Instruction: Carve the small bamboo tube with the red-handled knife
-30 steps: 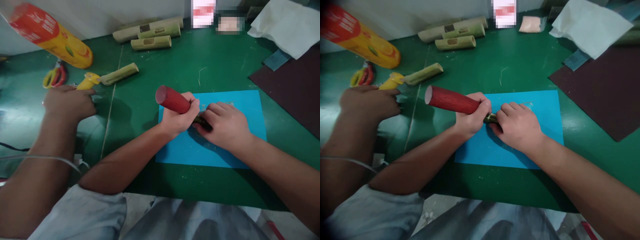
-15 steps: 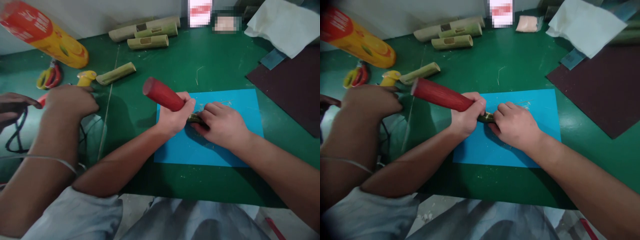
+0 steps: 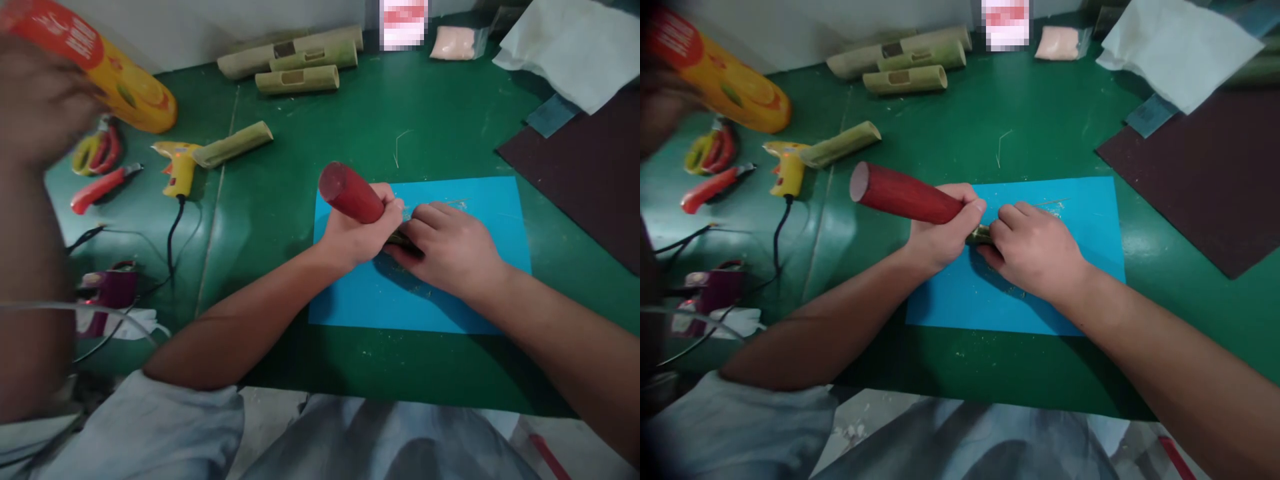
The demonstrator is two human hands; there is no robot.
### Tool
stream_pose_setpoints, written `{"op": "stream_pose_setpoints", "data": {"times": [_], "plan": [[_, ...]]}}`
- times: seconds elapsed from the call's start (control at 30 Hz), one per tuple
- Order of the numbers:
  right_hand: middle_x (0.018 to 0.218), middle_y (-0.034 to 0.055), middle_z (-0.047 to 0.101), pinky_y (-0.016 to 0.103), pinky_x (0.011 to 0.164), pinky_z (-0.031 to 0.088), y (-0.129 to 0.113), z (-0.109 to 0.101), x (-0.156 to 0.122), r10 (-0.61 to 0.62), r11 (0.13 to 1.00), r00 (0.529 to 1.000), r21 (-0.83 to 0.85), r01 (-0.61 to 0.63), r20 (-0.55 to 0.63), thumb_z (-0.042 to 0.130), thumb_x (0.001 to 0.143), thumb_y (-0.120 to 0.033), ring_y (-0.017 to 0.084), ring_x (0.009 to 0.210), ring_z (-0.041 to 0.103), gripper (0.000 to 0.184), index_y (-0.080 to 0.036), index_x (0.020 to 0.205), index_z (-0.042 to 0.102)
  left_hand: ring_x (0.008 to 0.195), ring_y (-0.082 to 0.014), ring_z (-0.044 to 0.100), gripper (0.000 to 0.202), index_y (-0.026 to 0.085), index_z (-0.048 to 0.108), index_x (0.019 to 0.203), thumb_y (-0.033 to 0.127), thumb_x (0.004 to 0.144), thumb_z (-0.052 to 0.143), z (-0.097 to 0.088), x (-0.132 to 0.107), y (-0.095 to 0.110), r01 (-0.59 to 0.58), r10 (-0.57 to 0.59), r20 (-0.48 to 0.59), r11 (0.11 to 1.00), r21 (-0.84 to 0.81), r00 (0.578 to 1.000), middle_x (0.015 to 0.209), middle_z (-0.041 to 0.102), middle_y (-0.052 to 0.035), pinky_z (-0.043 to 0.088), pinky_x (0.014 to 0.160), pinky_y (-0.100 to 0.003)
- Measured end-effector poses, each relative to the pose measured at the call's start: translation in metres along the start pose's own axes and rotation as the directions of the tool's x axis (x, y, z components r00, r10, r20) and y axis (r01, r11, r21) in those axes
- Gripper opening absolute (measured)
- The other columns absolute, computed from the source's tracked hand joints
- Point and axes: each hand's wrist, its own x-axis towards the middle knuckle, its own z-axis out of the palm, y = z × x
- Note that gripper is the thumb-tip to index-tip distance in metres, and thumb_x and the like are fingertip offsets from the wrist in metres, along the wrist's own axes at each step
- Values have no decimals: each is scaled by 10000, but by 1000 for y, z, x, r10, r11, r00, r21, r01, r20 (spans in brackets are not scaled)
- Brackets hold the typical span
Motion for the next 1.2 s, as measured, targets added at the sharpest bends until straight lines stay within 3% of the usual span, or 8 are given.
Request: {"op": "stream_pose_setpoints", "data": {"times": [0.13, 0.3, 0.6, 0.9, 1.07, 1.2], "plan": [[808, 87, 693, 360, 671, 371, 3, -2, 0, -5, 1000, 1000, 28, 5, -3, 664, 1056, -328, 215, 769, 599, 287, -156, 842, 747, 537, -97, 358, 359, 223, 413, 580, 143, 870, 608, -5, -1, 3, 68, -66, 31, 996, -57, 997, 564, 393, 52, 359, 539, -278], [794, 80, 692, 363, 667, 377, 2, -3, 0, -6, 1000, 1000, 22, 6, -26, 675, 1051, -326, 210, 751, 594, 291, -157, 823, 739, 588, -114, 424, 351, 224, 454, 610, 213, 914, 630, 0, -3, -1, 21, -29, -90, 996, -88, 995, 600, 451, 39, 397, 583, -284], [790, 69, 687, 364, 663, 374, 1, 0, -1, 2, 1000, 999, 1, -1, -55, 658, 1058, -327, 205, 738, 586, 303, -172, 805, 721, 587, -105, 400, 345, 220, 446, 618, 217, 915, 623, 3, -2, 1, 40, -43, -71, 998, -47, 997, 601, 431, 44, 386, 584, -272], [798, 73, 700, 359, 677, 411, 3, -1, -1, -46, 999, 998, 26, 47, -53, 654, 1092, -356, 215, 759, 614, 326, -154, 859, 760, 539, -92, 369, 328, 221, 433, 566, 186, 827, 628, -8, -2, 11, 153, -146, 89, 985, -74, 985, 548, 414, 55, 346, 548, -276], [772, 73, 695, 367, 653, 398, 1, -2, 0, -6, 1000, 998, 29, 8, -69, 685, 1051, -335, 217, 734, 613, 308, -159, 805, 742, 573, -98, 406, 333, 218, 458, 578, 229, 856, 641, -1, -4, 4, 66, -78, -79, 988, -137, 994, 571, 460, 40, 390, 573, -270], [765, 71, 689, 368, 651, 384, 0, 0, 1, 8, 1000, 997, 22, -6, -72, 677, 1042, -327, 214, 729, 597, 305, -166, 789, 732, 579, -98, 412, 337, 220, 453, 603, 230, 888, 632, 5, -4, 0, 27, -39, -90, 992, -126, 995, 590, 462, 39, 393, 556, -259]]}}
